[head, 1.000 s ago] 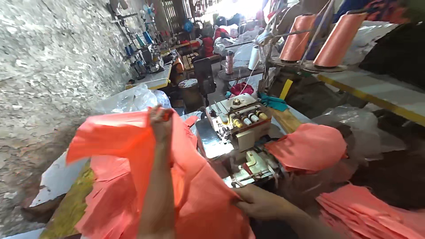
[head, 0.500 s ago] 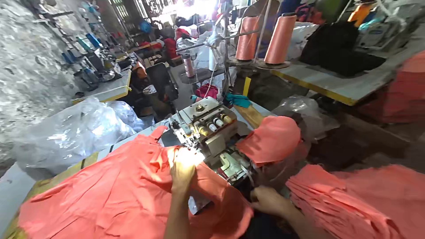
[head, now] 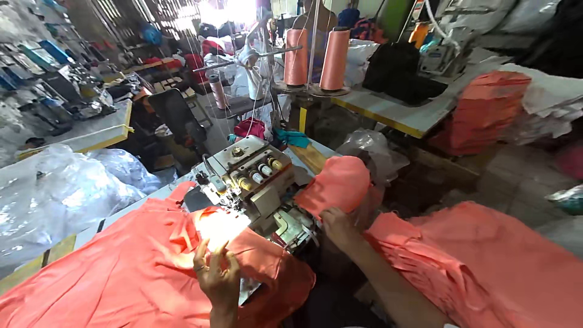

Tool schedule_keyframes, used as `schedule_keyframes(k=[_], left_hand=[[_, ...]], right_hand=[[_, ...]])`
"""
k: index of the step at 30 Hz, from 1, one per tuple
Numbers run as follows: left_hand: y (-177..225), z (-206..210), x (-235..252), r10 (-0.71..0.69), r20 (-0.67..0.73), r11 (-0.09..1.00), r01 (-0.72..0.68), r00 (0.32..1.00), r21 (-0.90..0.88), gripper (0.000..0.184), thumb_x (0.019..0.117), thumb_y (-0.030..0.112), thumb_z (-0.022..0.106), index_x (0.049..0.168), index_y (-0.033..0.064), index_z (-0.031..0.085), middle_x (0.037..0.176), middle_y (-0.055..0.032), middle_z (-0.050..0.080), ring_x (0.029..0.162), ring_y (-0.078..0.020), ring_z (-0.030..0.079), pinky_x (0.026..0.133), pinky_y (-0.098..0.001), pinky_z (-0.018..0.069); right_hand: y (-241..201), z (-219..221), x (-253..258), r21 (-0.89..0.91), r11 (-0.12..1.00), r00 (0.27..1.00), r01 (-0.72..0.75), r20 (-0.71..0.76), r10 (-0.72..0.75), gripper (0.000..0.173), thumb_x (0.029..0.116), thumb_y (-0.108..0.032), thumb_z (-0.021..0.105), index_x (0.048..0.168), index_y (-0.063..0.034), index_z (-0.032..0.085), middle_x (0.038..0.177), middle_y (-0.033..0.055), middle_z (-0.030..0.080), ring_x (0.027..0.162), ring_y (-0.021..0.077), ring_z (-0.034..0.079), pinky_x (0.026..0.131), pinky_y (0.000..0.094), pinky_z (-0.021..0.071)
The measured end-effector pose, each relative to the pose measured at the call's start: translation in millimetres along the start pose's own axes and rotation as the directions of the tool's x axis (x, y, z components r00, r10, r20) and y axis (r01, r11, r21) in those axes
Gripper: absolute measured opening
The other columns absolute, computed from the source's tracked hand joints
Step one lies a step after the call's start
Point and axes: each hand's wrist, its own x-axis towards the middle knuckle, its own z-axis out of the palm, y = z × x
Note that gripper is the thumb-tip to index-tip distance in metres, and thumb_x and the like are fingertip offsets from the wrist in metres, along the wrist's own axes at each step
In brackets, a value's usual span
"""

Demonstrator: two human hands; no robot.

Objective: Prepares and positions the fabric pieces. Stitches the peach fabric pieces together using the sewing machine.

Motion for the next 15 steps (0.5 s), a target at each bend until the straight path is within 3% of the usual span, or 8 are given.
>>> schedule_keyframes(k=[2,5,8,12,15], left_hand=[[1.0,-1.7,-4.7,0.021,-0.026,1.000,-0.022,0.999,-0.010,0.019,0.0851,0.005,0.059,0.089,-0.0092,0.072,0.117,-0.0395,0.062,0.117,-0.0458,0.060,0.104,-0.0385,0.0465],[4.0,-1.2,-4.9,0.070,-0.073,0.995,-0.074,0.995,-0.063,0.015,0.0886,0.005,0.061,0.088,-0.0046,0.072,0.114,-0.0333,0.063,0.119,-0.0341,0.059,0.106,-0.0281,0.0427],[10.9,2.0,-2.9,0.101,-0.078,0.987,-0.110,0.992,-0.116,0.011,0.0910,0.005,0.062,0.089,-0.0002,0.071,0.115,-0.0287,0.062,0.121,-0.0274,0.058,0.108,-0.0254,0.0412],[16.9,6.2,-5.5,0.119,-0.055,0.983,-0.125,0.991,-0.135,0.011,0.0913,0.006,0.062,0.087,0.0015,0.072,0.112,-0.0284,0.064,0.120,-0.0289,0.059,0.108,-0.0274,0.0411],[21.2,7.2,-8.7,0.129,-0.054,0.978,-0.136,0.990,-0.158,0.010,0.0915,0.006,0.063,0.086,0.0042,0.072,0.112,-0.0254,0.065,0.122,-0.0262,0.058,0.109,-0.0256,0.0395]], right_hand=[[0.6,-3.7,1.8,0.010,1.000,1.000,0.005,0.028,-0.005,0.025,0.0984,0.002,0.053,0.114,0.0110,0.070,0.120,0.0281,0.068,0.117,0.0431,0.064,0.104,0.0497,0.0487],[-2.0,-7.4,3.6,-0.031,1.000,0.990,0.000,0.140,0.004,0.034,0.0985,0.002,0.053,0.130,0.0085,0.065,0.138,0.0276,0.060,0.131,0.0422,0.055,0.112,0.0478,0.0434],[-0.6,-4.4,5.6,-0.044,0.999,0.994,0.001,0.110,0.004,0.027,0.0993,0.002,0.051,0.118,0.0113,0.068,0.126,0.0279,0.066,0.123,0.0426,0.061,0.107,0.0495,0.0472],[-2.7,-20.6,11.8,-0.006,0.998,0.980,-0.062,0.189,0.062,0.028,0.1013,-0.002,0.050,0.117,0.0110,0.068,0.119,0.0292,0.067,0.116,0.0414,0.065,0.103,0.0513,0.0476],[0.9,-26.1,14.5,0.027,0.997,0.986,-0.073,0.154,0.068,0.024,0.0988,-0.002,0.055,0.113,0.0091,0.071,0.113,0.0273,0.070,0.111,0.0409,0.067,0.100,0.0523,0.0495]])
